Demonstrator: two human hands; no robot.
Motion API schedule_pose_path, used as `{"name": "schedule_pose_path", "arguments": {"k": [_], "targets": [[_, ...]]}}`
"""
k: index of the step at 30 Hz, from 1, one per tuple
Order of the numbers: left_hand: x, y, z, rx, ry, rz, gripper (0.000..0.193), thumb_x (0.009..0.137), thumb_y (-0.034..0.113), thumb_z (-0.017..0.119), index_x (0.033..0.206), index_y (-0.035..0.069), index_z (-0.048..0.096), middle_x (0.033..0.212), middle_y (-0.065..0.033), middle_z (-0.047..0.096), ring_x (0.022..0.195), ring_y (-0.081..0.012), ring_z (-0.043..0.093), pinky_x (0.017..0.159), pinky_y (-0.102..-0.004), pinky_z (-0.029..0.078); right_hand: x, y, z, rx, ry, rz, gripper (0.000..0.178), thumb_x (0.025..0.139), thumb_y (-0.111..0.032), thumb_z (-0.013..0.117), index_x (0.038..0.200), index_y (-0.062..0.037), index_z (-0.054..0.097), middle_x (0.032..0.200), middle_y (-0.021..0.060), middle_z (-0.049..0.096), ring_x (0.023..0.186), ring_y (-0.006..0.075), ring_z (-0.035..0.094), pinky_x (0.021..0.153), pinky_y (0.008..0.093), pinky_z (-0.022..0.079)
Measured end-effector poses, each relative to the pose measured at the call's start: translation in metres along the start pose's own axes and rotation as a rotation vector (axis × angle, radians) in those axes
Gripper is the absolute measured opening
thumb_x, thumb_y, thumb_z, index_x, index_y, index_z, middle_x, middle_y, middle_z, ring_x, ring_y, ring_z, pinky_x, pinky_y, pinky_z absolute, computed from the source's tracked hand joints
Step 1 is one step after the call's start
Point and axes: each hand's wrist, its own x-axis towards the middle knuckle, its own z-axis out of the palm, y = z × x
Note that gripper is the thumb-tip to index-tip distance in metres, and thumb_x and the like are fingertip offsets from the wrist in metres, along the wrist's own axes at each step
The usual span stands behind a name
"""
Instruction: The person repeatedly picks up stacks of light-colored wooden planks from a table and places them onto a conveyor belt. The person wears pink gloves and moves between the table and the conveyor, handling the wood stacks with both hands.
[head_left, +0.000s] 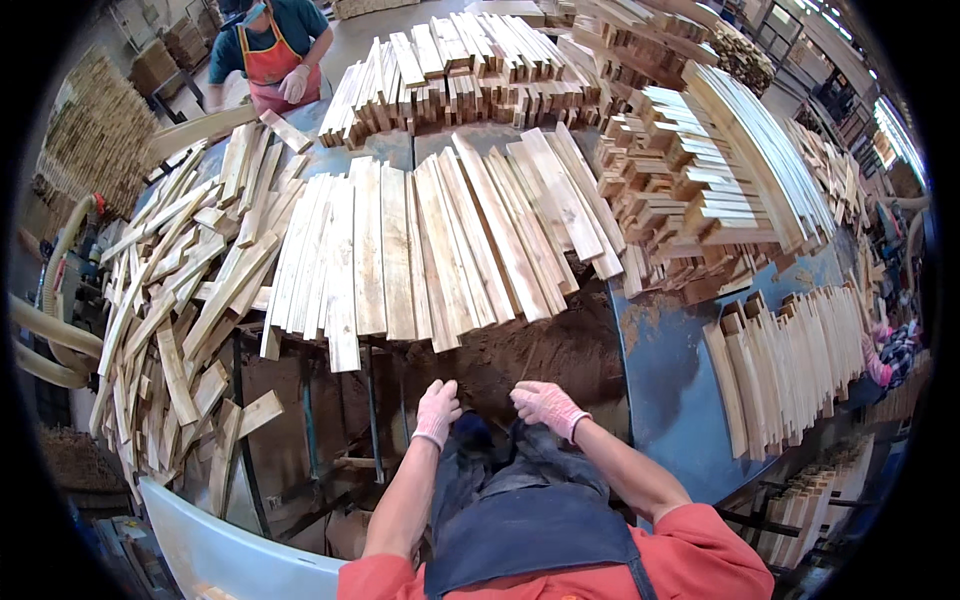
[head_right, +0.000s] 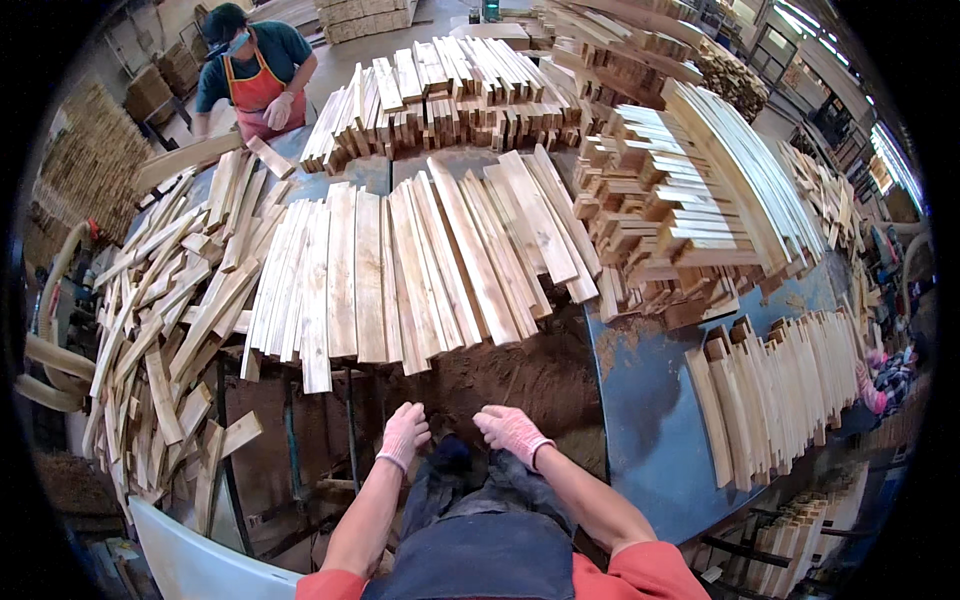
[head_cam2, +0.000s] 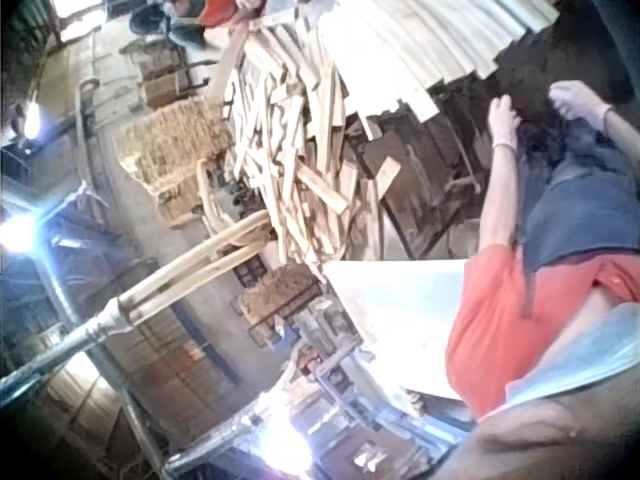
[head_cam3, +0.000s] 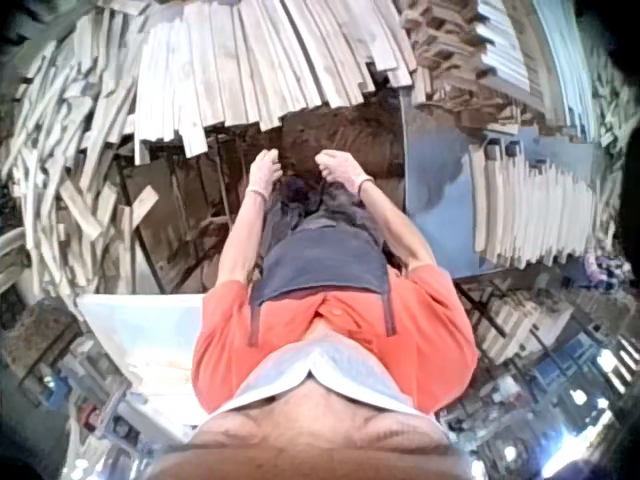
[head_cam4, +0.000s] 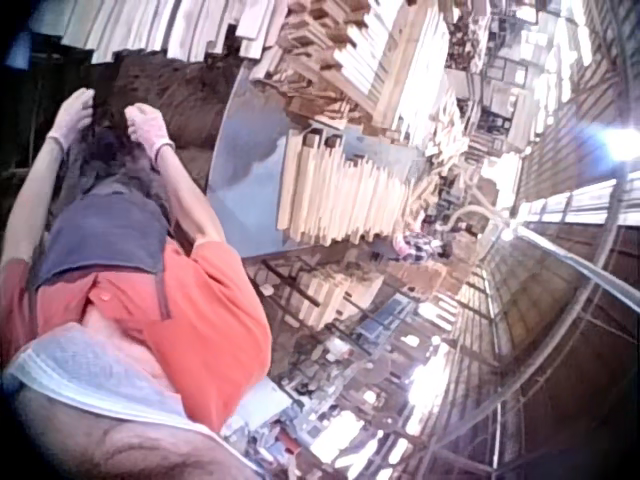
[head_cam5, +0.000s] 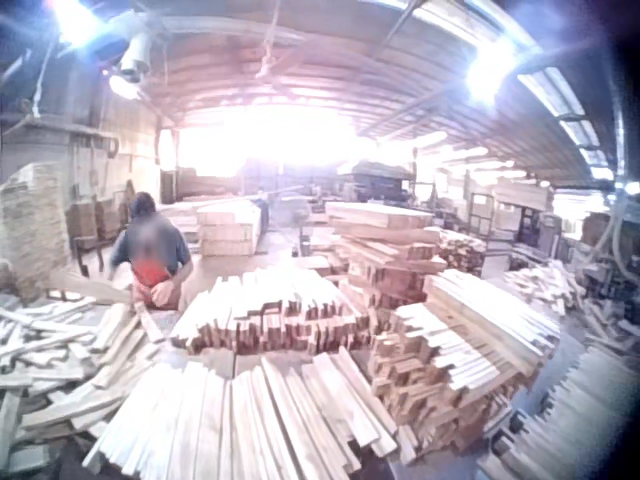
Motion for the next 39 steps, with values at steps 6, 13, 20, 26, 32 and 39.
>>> {"name": "schedule_pose_path", "arguments": {"k": [6, 13, 20, 26, 32, 39], "targets": [[0.118, 0.027, 0.028, -0.716, 0.042, -0.204, 0.047, 0.104, 0.043, 0.066, 0.142, 0.020, 0.052, 0.145, -0.0128, 0.055, 0.111, -0.0395, 0.066, 0.092, -0.0637, 0.055, 0.039, -0.098, 0.008, -0.795, 0.541, -0.275, 0.074, 0.093, -0.036, 0.079, 0.149, 0.0070, 0.054, 0.129, 0.0261, 0.072, 0.120, 0.0383, 0.071, 0.103, 0.0444, 0.055], [0.122, 0.059, 0.053, -0.910, 0.039, -0.335, 0.033, 0.105, 0.049, 0.064, 0.116, 0.019, 0.068, 0.101, -0.0048, 0.072, 0.088, -0.0294, 0.070, 0.075, -0.0523, 0.057, 0.102, -0.173, -0.005, -1.124, 0.852, -0.096, 0.094, 0.090, -0.054, 0.074, 0.161, -0.0005, 0.043, 0.151, 0.0255, 0.058, 0.139, 0.0396, 0.057, 0.118, 0.0461, 0.045], [0.100, 0.121, 0.045, -0.631, -0.291, -0.560, 0.049, 0.100, 0.069, 0.057, 0.090, 0.021, 0.065, 0.063, -0.0008, 0.052, 0.044, -0.0184, 0.043, 0.042, -0.0365, 0.034, 0.153, -0.192, -0.021, -1.303, 0.720, -0.061, 0.091, 0.095, -0.061, 0.063, 0.162, -0.0032, 0.043, 0.157, 0.0247, 0.051, 0.142, 0.0373, 0.054, 0.120, 0.0431, 0.043], [0.116, 0.117, 0.062, -0.396, -0.224, -0.432, 0.066, 0.104, 0.079, 0.038, 0.105, 0.021, 0.070, 0.071, -0.0053, 0.061, 0.052, -0.0204, 0.051, 0.057, -0.0404, 0.047, 0.169, -0.198, -0.041, -1.413, 0.731, -0.166, 0.055, 0.098, -0.039, 0.056, 0.138, -0.0016, 0.061, 0.113, 0.0263, 0.074, 0.107, 0.0413, 0.073, 0.096, 0.0521, 0.057], [0.155, 0.092, 0.057, -0.623, -0.345, -0.329, 0.069, 0.106, 0.071, 0.044, 0.146, 0.017, 0.062, 0.140, -0.0103, 0.068, 0.125, -0.0343, 0.064, 0.099, -0.0568, 0.054, 0.141, -0.192, -0.057, -1.026, 0.758, -0.557, 0.028, 0.100, -0.028, 0.054, 0.113, -0.0052, 0.065, 0.091, 0.0265, 0.072, 0.090, 0.0474, 0.071, 0.082, 0.0572, 0.056], [0.125, 0.086, 0.090, -0.939, -0.104, -0.285, 0.060, 0.103, 0.062, 0.058, 0.146, 0.021, 0.060, 0.148, -0.0059, 0.062, 0.132, -0.0335, 0.061, 0.099, -0.0606, 0.054, 0.133, -0.184, -0.124, -1.042, 0.725, -0.614, 0.039, 0.100, -0.028, 0.056, 0.130, -0.0067, 0.064, 0.106, 0.0257, 0.074, 0.095, 0.0466, 0.072, 0.085, 0.0557, 0.057]]}}
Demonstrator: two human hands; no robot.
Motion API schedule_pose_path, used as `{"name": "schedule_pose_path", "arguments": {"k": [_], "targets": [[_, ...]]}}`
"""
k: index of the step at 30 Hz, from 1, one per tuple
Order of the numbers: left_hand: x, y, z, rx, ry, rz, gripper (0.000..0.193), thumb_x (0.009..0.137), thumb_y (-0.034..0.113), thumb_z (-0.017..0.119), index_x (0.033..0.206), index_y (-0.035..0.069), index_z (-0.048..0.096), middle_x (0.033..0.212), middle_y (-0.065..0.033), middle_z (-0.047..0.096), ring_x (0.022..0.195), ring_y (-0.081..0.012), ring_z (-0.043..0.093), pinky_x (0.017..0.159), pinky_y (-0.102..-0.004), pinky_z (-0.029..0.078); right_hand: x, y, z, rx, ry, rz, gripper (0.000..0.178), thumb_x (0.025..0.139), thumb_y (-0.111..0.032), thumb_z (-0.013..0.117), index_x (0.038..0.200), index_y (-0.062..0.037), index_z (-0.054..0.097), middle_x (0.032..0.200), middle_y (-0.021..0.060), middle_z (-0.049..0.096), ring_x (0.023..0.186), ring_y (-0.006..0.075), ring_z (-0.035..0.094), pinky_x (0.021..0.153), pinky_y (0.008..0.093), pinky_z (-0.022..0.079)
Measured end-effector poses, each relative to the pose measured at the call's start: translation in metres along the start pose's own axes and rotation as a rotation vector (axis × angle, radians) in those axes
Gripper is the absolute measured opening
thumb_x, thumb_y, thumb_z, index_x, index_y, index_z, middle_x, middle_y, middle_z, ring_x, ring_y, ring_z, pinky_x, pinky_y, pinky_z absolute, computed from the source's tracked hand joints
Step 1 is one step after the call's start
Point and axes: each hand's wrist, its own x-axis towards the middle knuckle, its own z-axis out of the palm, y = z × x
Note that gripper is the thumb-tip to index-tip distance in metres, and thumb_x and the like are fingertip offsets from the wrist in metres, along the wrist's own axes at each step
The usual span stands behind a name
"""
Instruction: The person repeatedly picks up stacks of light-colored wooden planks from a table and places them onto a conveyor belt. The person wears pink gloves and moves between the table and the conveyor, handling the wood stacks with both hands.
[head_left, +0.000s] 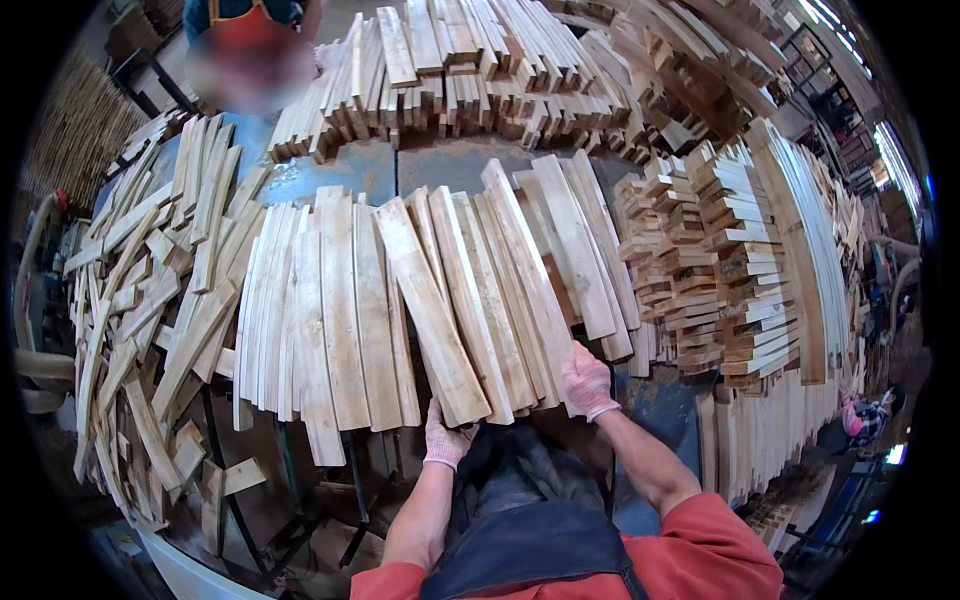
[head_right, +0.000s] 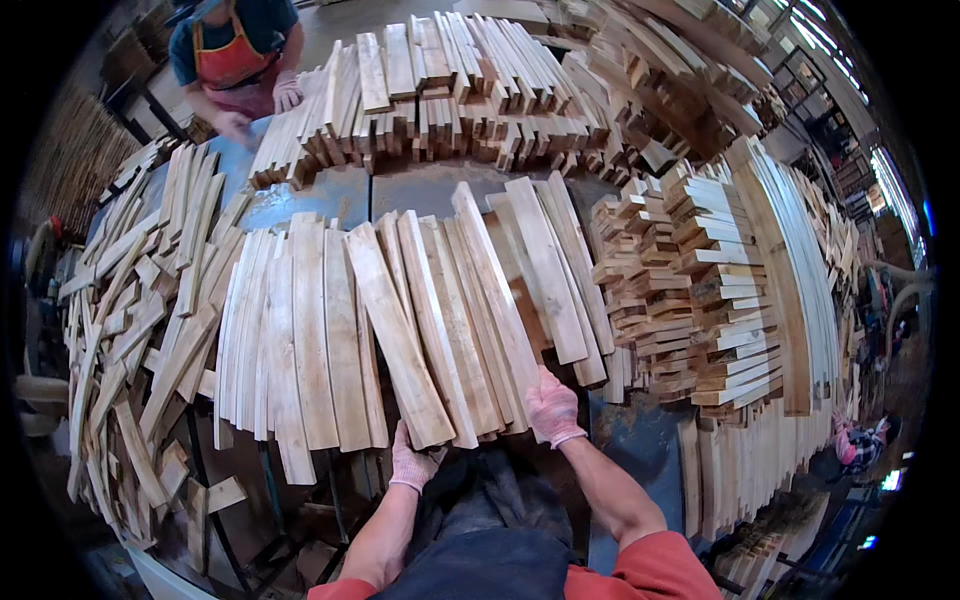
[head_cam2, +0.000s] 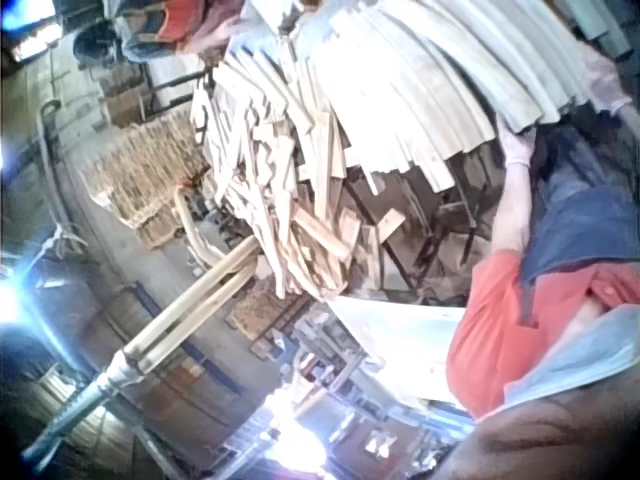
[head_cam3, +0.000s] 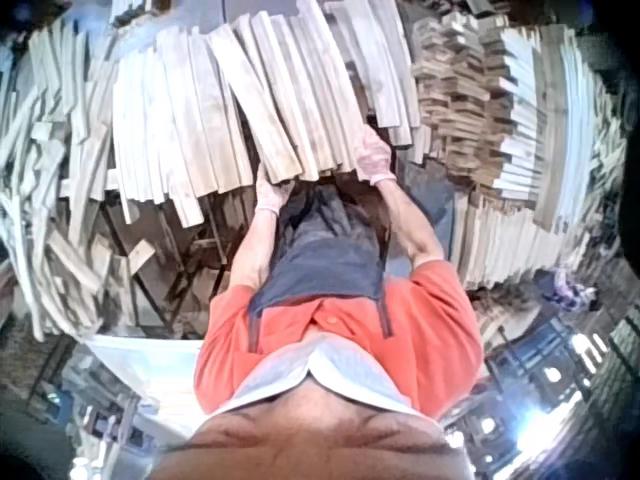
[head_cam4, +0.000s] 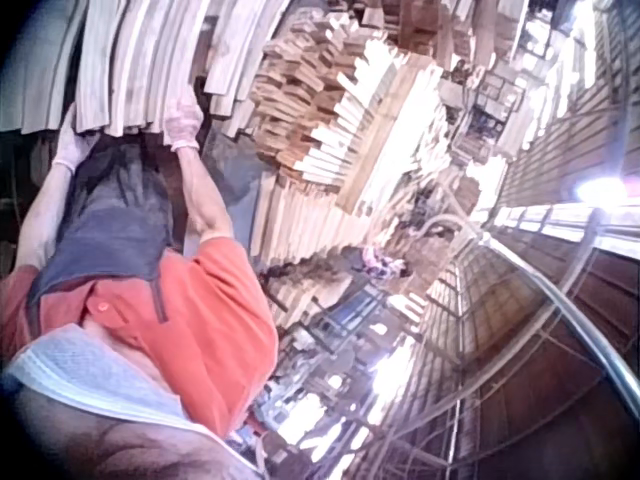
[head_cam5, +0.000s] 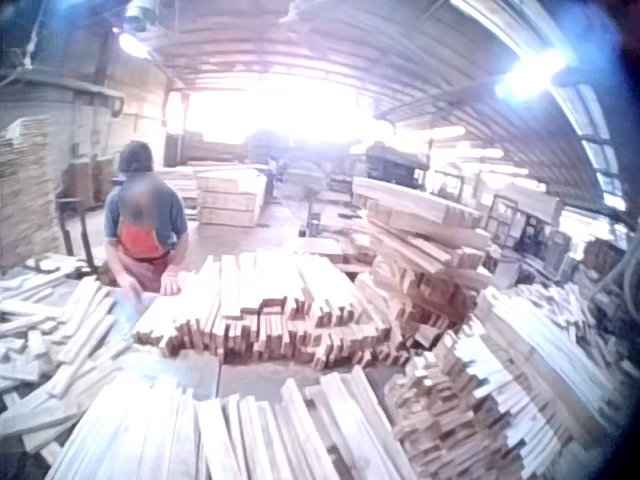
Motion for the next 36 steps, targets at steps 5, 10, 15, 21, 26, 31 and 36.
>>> {"name": "schedule_pose_path", "arguments": {"k": [5, 10, 15, 21, 26, 31, 36], "targets": [[-0.002, -0.005, 0.010, -0.096, 0.099, -0.066, 0.065, 0.096, 0.070, 0.057, 0.139, 0.022, 0.065, 0.138, -0.0062, 0.065, 0.125, -0.0307, 0.061, 0.092, -0.0532, 0.057, 0.022, 0.037, 0.006, -0.093, 0.076, 0.011, 0.051, 0.100, -0.028, 0.057, 0.141, 0.0017, 0.060, 0.111, 0.0275, 0.074, 0.098, 0.0461, 0.072, 0.086, 0.0547, 0.057], [-0.006, -0.001, 0.035, -0.043, 0.173, -0.159, 0.059, 0.096, 0.068, 0.057, 0.127, 0.019, 0.069, 0.112, -0.0042, 0.074, 0.084, -0.0259, 0.072, 0.057, -0.0359, 0.059, 0.083, 0.056, 0.002, -0.109, 0.028, 0.183, 0.061, 0.100, -0.029, 0.060, 0.152, 0.0014, 0.050, 0.135, 0.0270, 0.065, 0.113, 0.0437, 0.068, 0.098, 0.0531, 0.054], [0.020, 0.017, 0.020, 0.132, 0.202, -0.164, 0.063, 0.091, 0.073, 0.061, 0.121, 0.019, 0.069, 0.104, -0.0046, 0.075, 0.080, -0.0268, 0.072, 0.051, -0.0353, 0.055, 0.054, 0.015, -0.008, -0.183, 0.127, 0.003, 0.065, 0.099, -0.030, 0.064, 0.155, -0.0014, 0.047, 0.142, 0.0264, 0.059, 0.132, 0.0449, 0.057, 0.109, 0.0522, 0.049], [0.005, 0.018, 0.027, 0.252, 0.185, -0.143, 0.069, 0.089, 0.077, 0.060, 0.127, 0.020, 0.068, 0.115, -0.0059, 0.073, 0.097, -0.0288, 0.070, 0.065, -0.0402, 0.056, -0.003, 0.024, 0.031, 0.097, -0.113, 0.364, 0.076, 0.094, -0.043, 0.070, 0.154, -0.0001, 0.051, 0.144, 0.0275, 0.061, 0.136, 0.0422, 0.057, 0.116, 0.0491, 0.046], [-0.015, 0.014, 0.033, 0.256, 0.141, -0.055, 0.080, 0.089, 0.080, 0.057, 0.145, 0.022, 0.062, 0.142, -0.0084, 0.065, 0.129, -0.0360, 0.059, 0.100, -0.0561, 0.052, 0.046, -0.019, 0.028, 0.221, -0.246, 0.514, 0.062, 0.089, -0.045, 0.074, 0.134, -0.0052, 0.063, 0.132, 0.0272, 0.068, 0.119, 0.0445, 0.067, 0.105, 0.0494, 0.053], [-0.033, 0.056, 0.029, 0.113, 0.113, 0.086, 0.088, 0.091, 0.079, 0.058, 0.157, 0.022, 0.053, 0.157, -0.0094, 0.054, 0.146, -0.0373, 0.048, 0.118, -0.0680, 0.038, 0.030, -0.087, 0.044, 0.087, -0.352, 0.279, 0.066, 0.089, -0.043, 0.072, 0.140, -0.0061, 0.055, 0.128, 0.0258, 0.067, 0.119, 0.0432, 0.067, 0.103, 0.0510, 0.054], [-0.031, 0.071, 0.012, 0.152, 0.226, 0.116, 0.091, 0.085, 0.081, 0.065, 0.154, 0.023, 0.057, 0.153, -0.0061, 0.058, 0.142, -0.0355, 0.052, 0.117, -0.0648, 0.041, 0.059, -0.062, 0.085, 0.338, -0.492, 0.288, 0.096, 0.089, -0.048, 0.075, 0.164, -0.0028, 0.036, 0.145, 0.0293, 0.057, 0.133, 0.0432, 0.060, 0.113, 0.0475, 0.048]]}}
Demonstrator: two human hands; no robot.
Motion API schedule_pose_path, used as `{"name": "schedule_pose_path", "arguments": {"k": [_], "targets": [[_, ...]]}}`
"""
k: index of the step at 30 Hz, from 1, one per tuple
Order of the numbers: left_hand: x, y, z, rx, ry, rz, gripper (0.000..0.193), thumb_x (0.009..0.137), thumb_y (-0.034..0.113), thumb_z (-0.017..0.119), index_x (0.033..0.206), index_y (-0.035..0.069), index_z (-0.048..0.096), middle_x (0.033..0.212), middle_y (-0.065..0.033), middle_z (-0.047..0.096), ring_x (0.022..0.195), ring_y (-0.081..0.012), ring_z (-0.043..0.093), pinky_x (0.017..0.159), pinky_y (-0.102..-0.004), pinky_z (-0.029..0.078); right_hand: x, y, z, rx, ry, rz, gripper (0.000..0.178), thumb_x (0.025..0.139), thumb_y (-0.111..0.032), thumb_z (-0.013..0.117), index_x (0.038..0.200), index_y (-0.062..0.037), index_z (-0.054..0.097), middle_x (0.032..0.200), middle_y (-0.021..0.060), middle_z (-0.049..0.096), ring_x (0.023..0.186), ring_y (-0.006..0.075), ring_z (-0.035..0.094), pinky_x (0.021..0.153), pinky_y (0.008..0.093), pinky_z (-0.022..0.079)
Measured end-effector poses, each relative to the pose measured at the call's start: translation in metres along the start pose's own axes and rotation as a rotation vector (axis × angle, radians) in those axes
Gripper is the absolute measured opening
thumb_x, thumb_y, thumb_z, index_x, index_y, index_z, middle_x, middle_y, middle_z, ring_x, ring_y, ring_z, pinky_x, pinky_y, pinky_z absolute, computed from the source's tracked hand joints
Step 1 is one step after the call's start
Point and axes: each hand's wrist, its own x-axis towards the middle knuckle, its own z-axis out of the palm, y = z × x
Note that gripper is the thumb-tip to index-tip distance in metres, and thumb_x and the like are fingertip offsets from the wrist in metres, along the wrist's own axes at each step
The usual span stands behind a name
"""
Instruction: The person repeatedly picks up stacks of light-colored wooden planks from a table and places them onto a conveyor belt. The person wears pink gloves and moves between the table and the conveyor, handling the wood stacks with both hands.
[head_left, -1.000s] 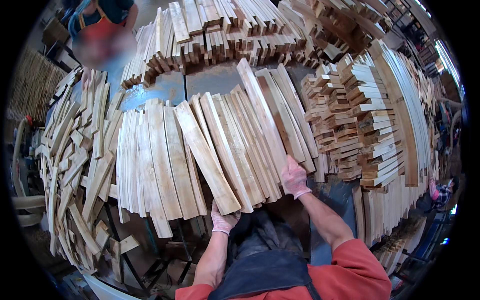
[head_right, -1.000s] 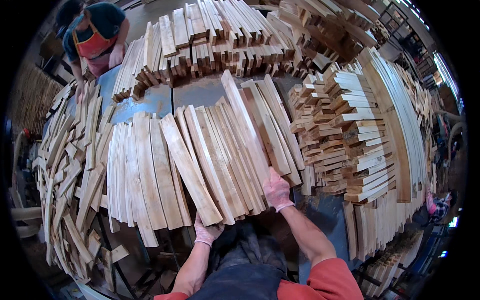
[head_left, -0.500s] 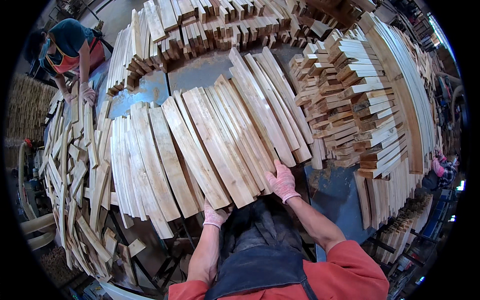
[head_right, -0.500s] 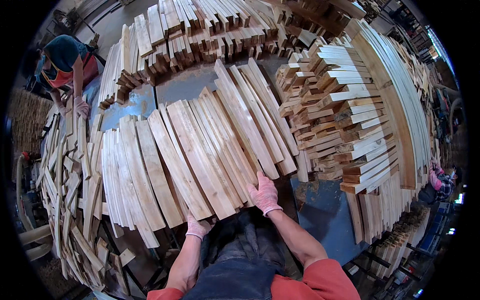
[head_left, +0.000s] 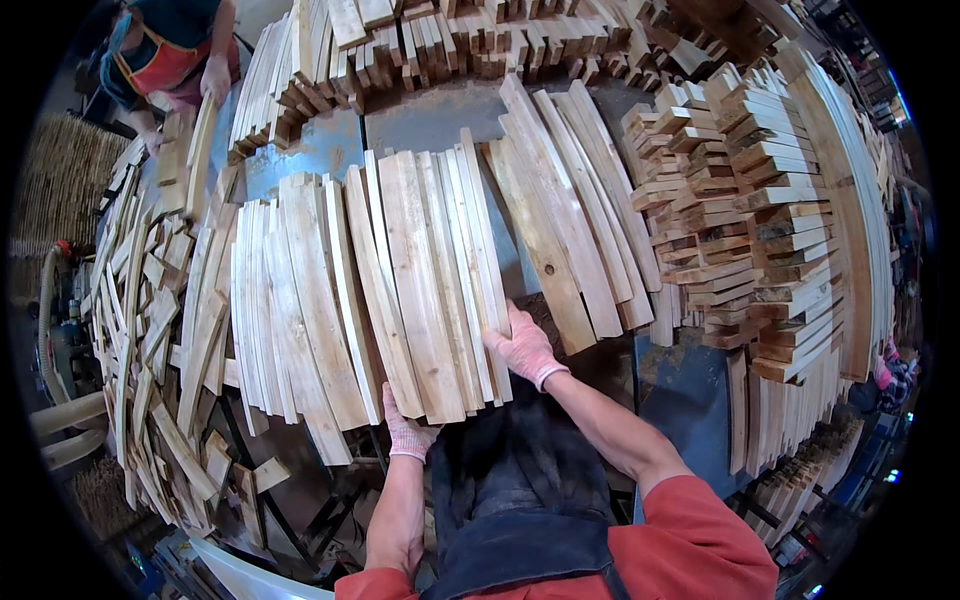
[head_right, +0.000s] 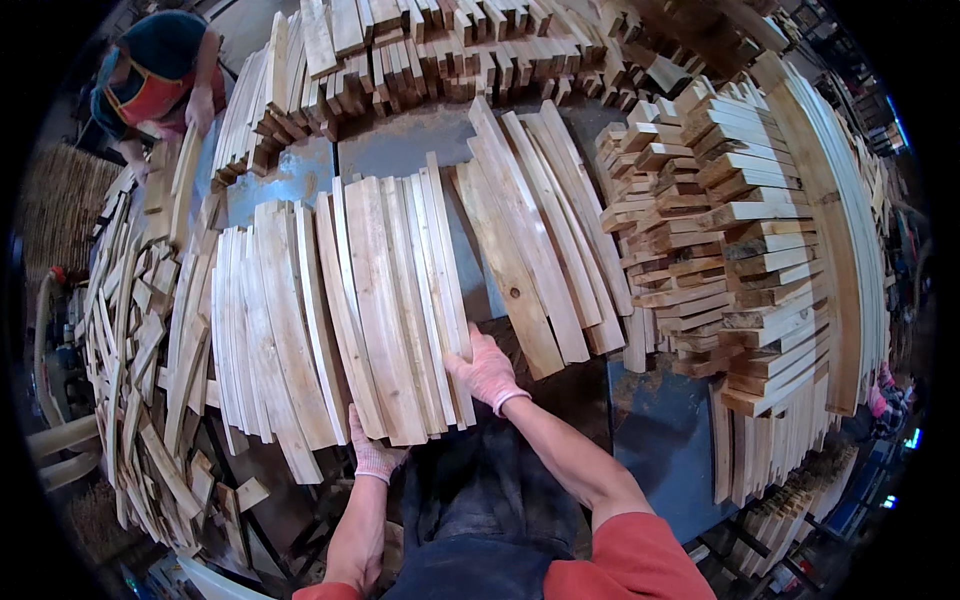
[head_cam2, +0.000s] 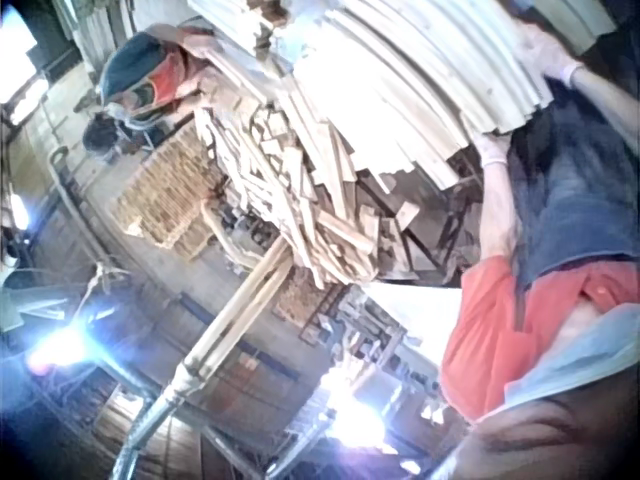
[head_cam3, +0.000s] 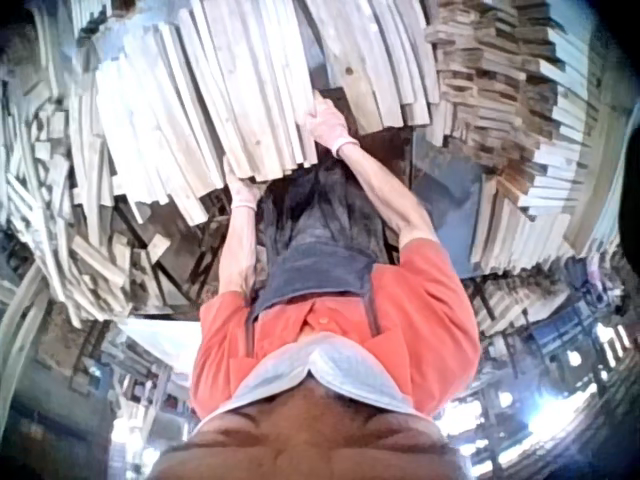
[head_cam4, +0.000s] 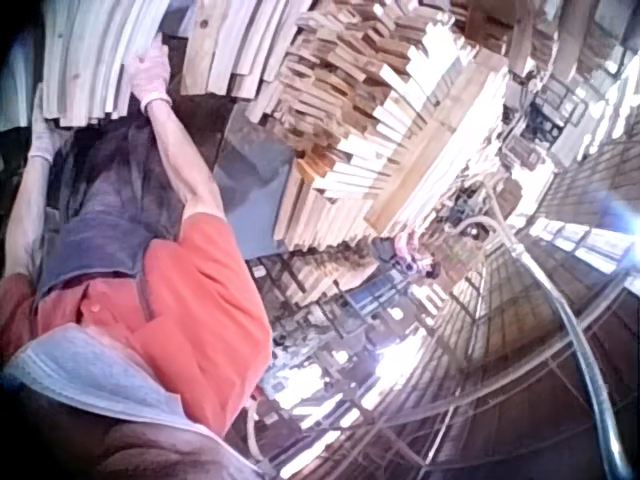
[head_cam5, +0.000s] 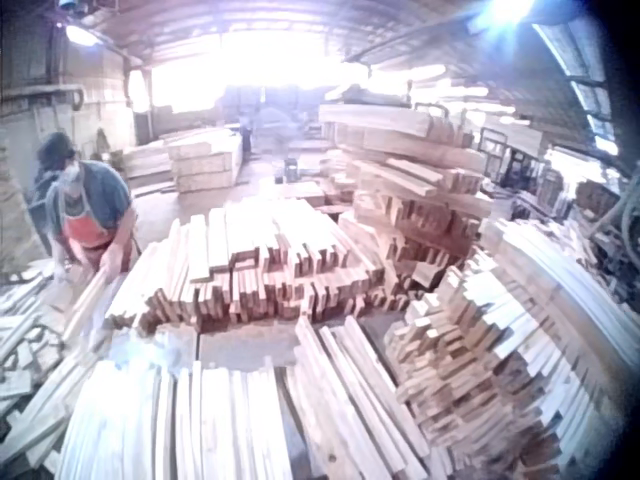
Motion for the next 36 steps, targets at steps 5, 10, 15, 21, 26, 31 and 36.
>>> {"name": "schedule_pose_path", "arguments": {"k": [5, 10, 15, 21, 26, 31, 36], "targets": [[-0.013, -0.013, 0.051, 0.059, -0.089, 0.003, 0.077, 0.092, 0.075, 0.061, 0.147, 0.021, 0.063, 0.145, -0.0049, 0.066, 0.131, -0.0302, 0.063, 0.111, -0.0569, 0.051, 0.034, 0.030, 0.023, 0.324, 0.274, -0.047, 0.099, 0.089, -0.047, 0.079, 0.166, -0.0012, 0.034, 0.151, 0.0295, 0.057, 0.140, 0.0378, 0.058, 0.117, 0.0421, 0.045], [0.033, -0.039, 0.093, 0.004, -0.118, -0.060, 0.079, 0.095, 0.076, 0.058, 0.148, 0.018, 0.063, 0.144, -0.0080, 0.067, 0.129, -0.0345, 0.065, 0.107, -0.0601, 0.054, 0.038, -0.009, -0.050, 0.127, 0.282, 0.041, 0.088, 0.091, -0.051, 0.077, 0.154, 0.0028, 0.048, 0.131, 0.0280, 0.071, 0.121, 0.0410, 0.070, 0.106, 0.0456, 0.053], [0.031, 0.010, 0.065, 0.162, -0.278, -0.102, 0.082, 0.097, 0.078, 0.055, 0.155, 0.019, 0.056, 0.152, -0.0075, 0.061, 0.139, -0.0331, 0.057, 0.115, -0.0600, 0.046, 0.022, -0.019, -0.035, -0.252, 0.070, 0.237, 0.085, 0.092, -0.063, 0.070, 0.145, 0.0009, 0.052, 0.129, 0.0310, 0.071, 0.122, 0.0454, 0.068, 0.107, 0.0504, 0.052], [0.016, 0.046, 0.068, 0.640, 0.243, 0.312, 0.046, 0.102, 0.048, 0.066, 0.121, 0.008, 0.077, 0.114, -0.0076, 0.078, 0.107, -0.0223, 0.071, 0.094, -0.0377, 0.054, 0.018, 0.015, -0.034, -0.180, 0.082, 0.049, 0.094, 0.101, -0.062, 0.057, 0.163, 0.0058, 0.035, 0.151, 0.0295, 0.058, 0.139, 0.0430, 0.058, 0.118, 0.0454, 0.045], [0.008, 0.052, 0.114, 1.205, 0.119, 0.959, 0.106, 0.086, 0.054, 0.084, 0.162, -0.005, 0.038, 0.157, -0.0253, 0.053, 0.144, -0.0346, 0.053, 0.117, -0.0448, 0.045, -0.014, 0.013, -0.038, 0.134, 0.167, 0.094, 0.077, 0.102, -0.048, 0.062, 0.159, 0.0015, 0.047, 0.155, 0.0272, 0.056, 0.144, 0.0396, 0.054, 0.121, 0.0424, 0.041], [-0.011, 0.061, 0.158, 1.301, 0.272, 0.726, 0.113, 0.077, 0.035, 0.095, 0.163, -0.004, 0.033, 0.153, -0.0272, 0.054, 0.138, -0.0325, 0.057, 0.114, -0.0446, 0.048, -0.013, 0.032, -0.001, 0.176, 0.155, 0.106, 0.077, 0.099, -0.047, 0.065, 0.158, -0.0001, 0.048, 0.150, 0.0271, 0.060, 0.140, 0.0406, 0.057, 0.119, 0.0441, 0.043], [0.022, 0.086, 0.133, 1.017, -0.022, 0.631, 0.059, 0.078, 0.022, 0.091, 0.123, -0.003, 0.063, 0.109, -0.0160, 0.076, 0.102, -0.0301, 0.073, 0.093, -0.0440, 0.058, -0.011, 0.043, 0.004, 0.180, 0.170, 0.062, 0.075, 0.097, -0.046, 0.069, 0.155, -0.0005, 0.051, 0.142, 0.0266, 0.066, 0.132, 0.0410, 0.063, 0.113, 0.0461, 0.047]]}}
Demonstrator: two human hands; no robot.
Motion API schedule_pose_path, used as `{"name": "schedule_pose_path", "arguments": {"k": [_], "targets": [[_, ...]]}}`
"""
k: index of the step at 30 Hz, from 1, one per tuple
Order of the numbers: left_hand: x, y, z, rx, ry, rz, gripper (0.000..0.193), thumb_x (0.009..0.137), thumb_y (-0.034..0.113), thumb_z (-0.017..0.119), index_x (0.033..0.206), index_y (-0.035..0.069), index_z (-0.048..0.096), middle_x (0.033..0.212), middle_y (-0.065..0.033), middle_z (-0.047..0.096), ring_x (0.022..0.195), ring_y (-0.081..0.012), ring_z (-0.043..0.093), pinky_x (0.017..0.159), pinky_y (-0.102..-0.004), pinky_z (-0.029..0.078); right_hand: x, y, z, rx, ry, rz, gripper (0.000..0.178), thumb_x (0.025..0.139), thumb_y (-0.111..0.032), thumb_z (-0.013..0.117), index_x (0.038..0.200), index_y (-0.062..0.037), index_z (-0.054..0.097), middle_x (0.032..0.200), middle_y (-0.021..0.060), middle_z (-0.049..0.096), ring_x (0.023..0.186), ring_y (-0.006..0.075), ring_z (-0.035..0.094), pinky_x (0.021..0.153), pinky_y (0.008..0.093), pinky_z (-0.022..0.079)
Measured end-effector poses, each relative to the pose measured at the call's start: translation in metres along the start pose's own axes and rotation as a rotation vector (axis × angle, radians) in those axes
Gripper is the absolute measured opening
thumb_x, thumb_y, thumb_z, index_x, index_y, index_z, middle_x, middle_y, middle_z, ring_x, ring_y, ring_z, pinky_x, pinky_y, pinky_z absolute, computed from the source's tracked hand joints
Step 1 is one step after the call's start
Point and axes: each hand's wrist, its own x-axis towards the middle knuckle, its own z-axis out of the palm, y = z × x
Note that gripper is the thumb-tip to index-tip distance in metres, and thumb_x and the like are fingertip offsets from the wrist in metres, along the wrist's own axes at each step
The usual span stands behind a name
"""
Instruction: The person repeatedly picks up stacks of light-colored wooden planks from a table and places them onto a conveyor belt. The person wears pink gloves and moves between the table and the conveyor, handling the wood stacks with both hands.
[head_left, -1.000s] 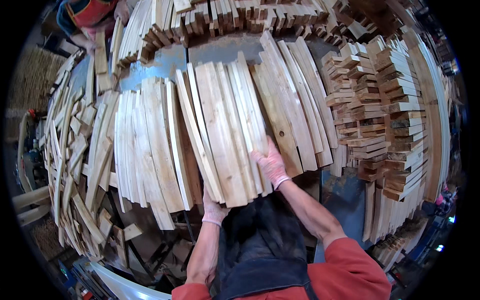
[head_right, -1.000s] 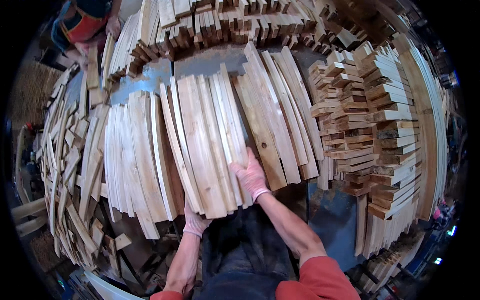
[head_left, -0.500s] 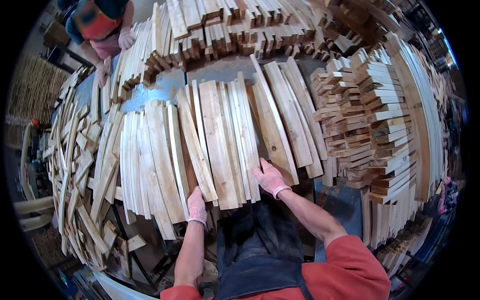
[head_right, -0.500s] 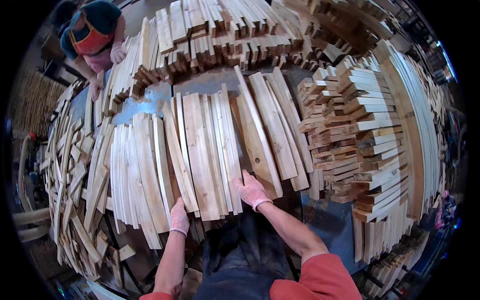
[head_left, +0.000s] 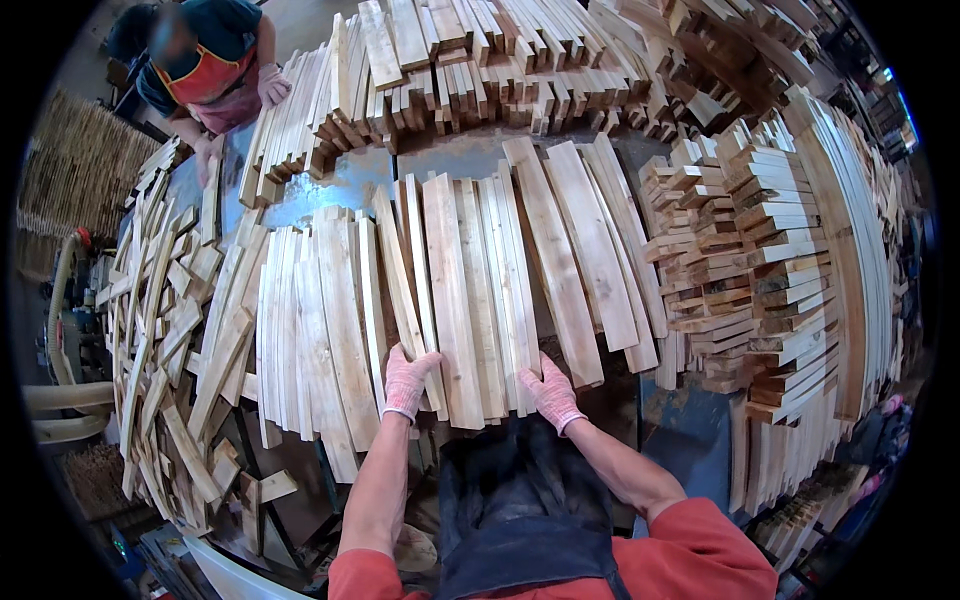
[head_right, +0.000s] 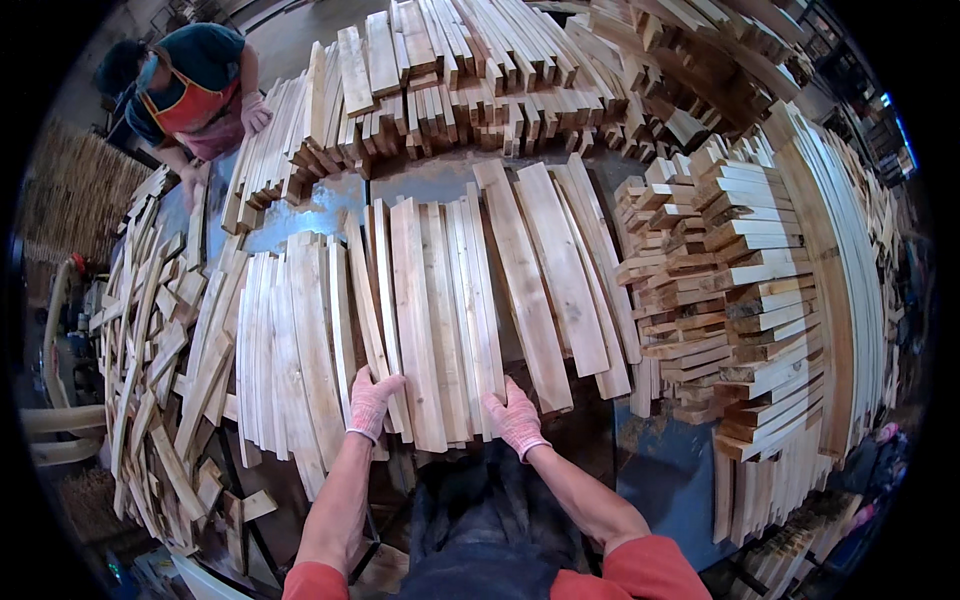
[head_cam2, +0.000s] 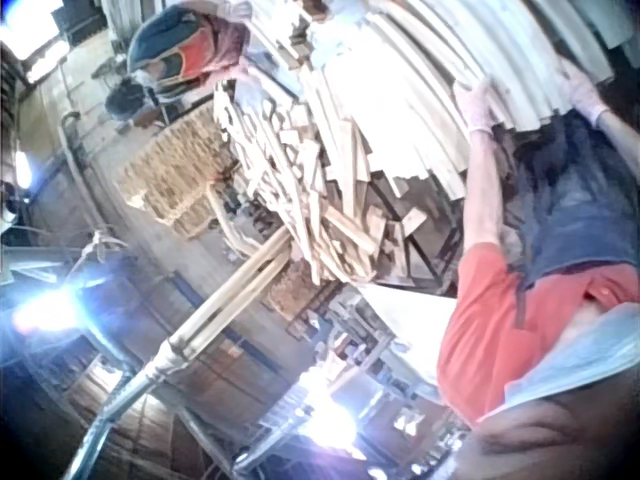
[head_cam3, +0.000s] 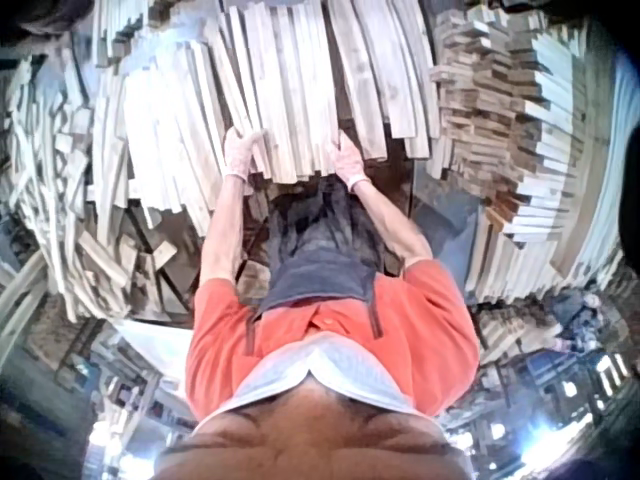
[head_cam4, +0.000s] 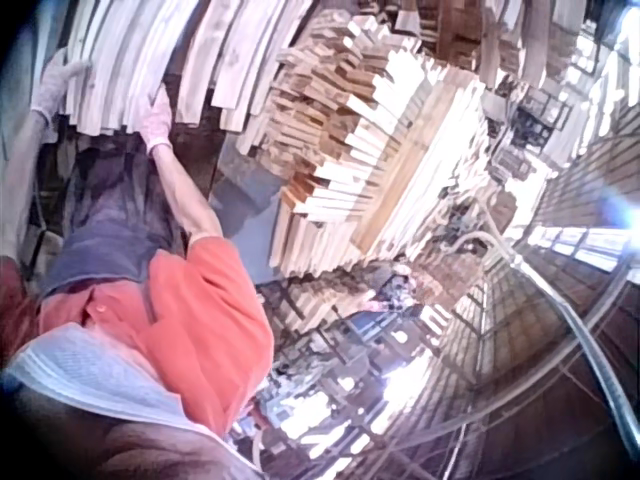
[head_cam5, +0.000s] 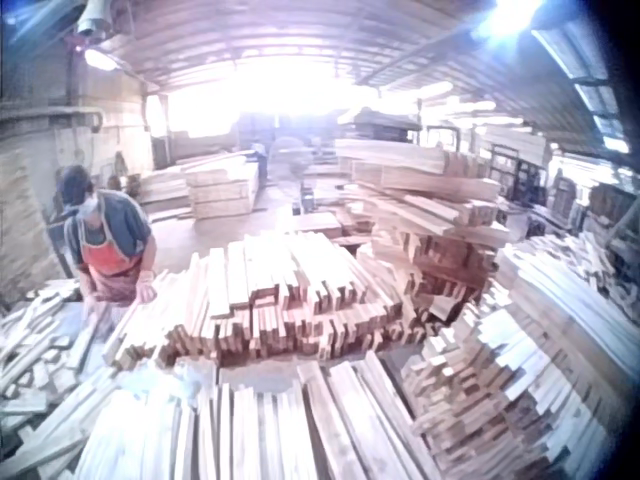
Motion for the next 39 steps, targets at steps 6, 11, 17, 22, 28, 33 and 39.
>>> {"name": "schedule_pose_path", "arguments": {"k": [6, 11, 17, 22, 28, 33, 39], "targets": [[0.000, 0.008, 0.007, 0.131, -0.072, 0.001, 0.056, 0.084, 0.019, 0.084, 0.131, -0.002, 0.063, 0.116, -0.0125, 0.076, 0.102, -0.0229, 0.072, 0.093, -0.0390, 0.058, 0.000, -0.018, -0.007, -0.188, 0.067, 0.025, 0.084, 0.095, -0.044, 0.074, 0.158, 0.0019, 0.045, 0.148, 0.0272, 0.061, 0.138, 0.0404, 0.058, 0.117, 0.0455, 0.044], [0.011, -0.011, -0.009, -0.160, -0.269, -0.072, 0.063, 0.089, 0.021, 0.078, 0.145, -0.001, 0.060, 0.119, -0.0113, 0.074, 0.107, -0.0199, 0.068, 0.099, -0.0360, 0.053, -0.019, -0.052, -0.002, -0.424, 0.277, -0.451, 0.082, 0.091, -0.041, 0.077, 0.154, 0.0030, 0.049, 0.150, 0.0252, 0.057, 0.139, 0.0394, 0.055, 0.116, 0.0470, 0.045], [0.005, 0.005, 0.025, 0.572, 0.144, 0.025, 0.085, 0.094, 0.064, 0.069, 0.150, 0.001, 0.058, 0.147, -0.0300, 0.057, 0.136, -0.0455, 0.057, 0.115, -0.0495, 0.046, 0.006, -0.102, 0.040, -0.658, 0.183, -0.528, 0.079, 0.091, -0.045, 0.072, 0.153, 0.0001, 0.052, 0.148, 0.0218, 0.058, 0.141, 0.0379, 0.052, 0.121, 0.0482, 0.037], [0.013, -0.010, 0.037, 0.597, 0.213, 0.102, 0.087, 0.100, 0.067, 0.058, 0.154, -0.001, 0.051, 0.144, -0.0320, 0.058, 0.135, -0.0489, 0.057, 0.115, -0.0523, 0.044, -0.011, -0.101, 0.043, -0.484, 0.250, -0.503, 0.072, 0.095, -0.039, 0.072, 0.152, 0.0003, 0.053, 0.148, 0.0246, 0.059, 0.140, 0.0409, 0.054, 0.122, 0.0482, 0.039], [-0.005, 0.016, 0.023, 0.492, 0.132, 0.093, 0.113, 0.089, 0.065, 0.074, 0.169, 0.002, 0.025, 0.170, -0.0299, 0.032, 0.156, -0.0451, 0.035, 0.128, -0.0463, 0.030, -0.033, 0.026, -0.037, -0.290, 0.696, -0.108, 0.077, 0.091, -0.041, 0.077, 0.152, 0.0006, 0.053, 0.143, 0.0251, 0.062, 0.132, 0.0406, 0.059, 0.115, 0.0475, 0.046], [-0.036, 0.035, 0.069, 0.779, 0.064, 0.210, 0.129, 0.072, 0.060, 0.091, 0.170, 0.006, 0.026, 0.175, -0.0309, 0.012, 0.163, -0.0469, 0.016, 0.131, -0.0458, 0.024, -0.010, 0.098, -0.062, 0.050, 0.373, 0.197, 0.077, 0.094, -0.050, 0.074, 0.148, 0.0029, 0.057, 0.145, 0.0280, 0.062, 0.136, 0.0394, 0.060, 0.115, 0.0441, 0.046], [-0.023, 0.011, 0.064, 0.743, 0.133, 0.220, 0.106, 0.078, 0.041, 0.087, 0.164, 0.004, 0.038, 0.175, -0.0287, 0.020, 0.163, -0.0399, 0.022, 0.131, -0.0427, 0.026, -0.019, 0.011, -0.073, -0.085, 0.253, 0.082, 0.056, 0.087, -0.048, 0.080, 0.120, -0.0031, 0.072, 0.119, 0.0264, 0.074, 0.108, 0.0425, 0.072, 0.096, 0.0477, 0.057]]}}
